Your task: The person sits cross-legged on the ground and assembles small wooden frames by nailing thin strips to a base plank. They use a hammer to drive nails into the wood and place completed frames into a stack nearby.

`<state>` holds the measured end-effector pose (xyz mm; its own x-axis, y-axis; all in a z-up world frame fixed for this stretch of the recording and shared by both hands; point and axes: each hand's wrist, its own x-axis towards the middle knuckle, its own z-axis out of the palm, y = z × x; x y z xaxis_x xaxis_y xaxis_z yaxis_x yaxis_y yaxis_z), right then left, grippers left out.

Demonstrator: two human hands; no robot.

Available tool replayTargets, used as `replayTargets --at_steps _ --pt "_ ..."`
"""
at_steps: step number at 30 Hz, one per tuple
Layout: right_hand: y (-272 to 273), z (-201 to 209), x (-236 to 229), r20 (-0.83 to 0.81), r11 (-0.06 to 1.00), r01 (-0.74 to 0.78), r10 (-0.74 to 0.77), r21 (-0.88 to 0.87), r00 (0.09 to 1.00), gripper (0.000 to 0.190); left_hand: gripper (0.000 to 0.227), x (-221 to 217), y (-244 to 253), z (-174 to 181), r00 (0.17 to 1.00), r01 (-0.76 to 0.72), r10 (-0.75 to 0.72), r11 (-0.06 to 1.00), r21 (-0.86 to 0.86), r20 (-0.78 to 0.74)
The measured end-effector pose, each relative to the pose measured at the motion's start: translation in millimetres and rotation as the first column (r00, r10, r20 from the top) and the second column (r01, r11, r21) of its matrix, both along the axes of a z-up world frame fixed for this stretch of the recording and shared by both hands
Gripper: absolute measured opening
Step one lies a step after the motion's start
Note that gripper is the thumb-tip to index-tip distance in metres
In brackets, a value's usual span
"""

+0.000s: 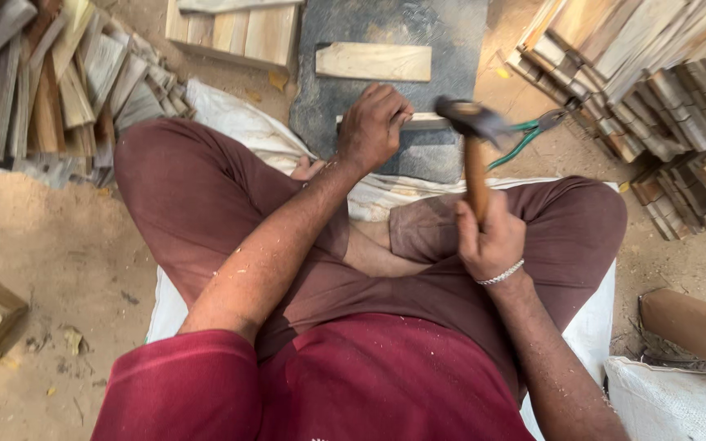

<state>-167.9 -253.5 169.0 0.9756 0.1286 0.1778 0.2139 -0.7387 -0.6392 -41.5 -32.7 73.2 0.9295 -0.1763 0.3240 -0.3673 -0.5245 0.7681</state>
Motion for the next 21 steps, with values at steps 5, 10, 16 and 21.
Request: replayTargets --at_steps 5,10,16,21 --pt "-2.8 6.0 10.1 -0.088 0.966 0.012 -0.036 -0.259 0.995 0.027 0.010 8.1 -2.4 11.0 0.999 -0.009 0.009 1.000 -0.006 0.035" --pt "-4.1 4.3 -1.5 -0.086 0.997 0.042 -0.047 -0.060 0.995 0.026 0.010 -1.1 -1.5 -3.0 1.000 -0.011 0.013 0.999 -0.051 0.025" --pt "-14.2 -2.5 12.6 -0.156 0.955 0.030 -0.079 -0.294 0.985 0.025 0.010 6.9 0.2 6.8 1.000 0.008 -0.008 1.000 -0.007 0.018" --pt "-43.0 -8.2 -3.6 -0.110 0.902 0.211 -0.183 0.376 0.977 0.021 0.033 7.3 5.3 2.2 0.993 0.065 -0.061 0.997 0.039 -0.097"
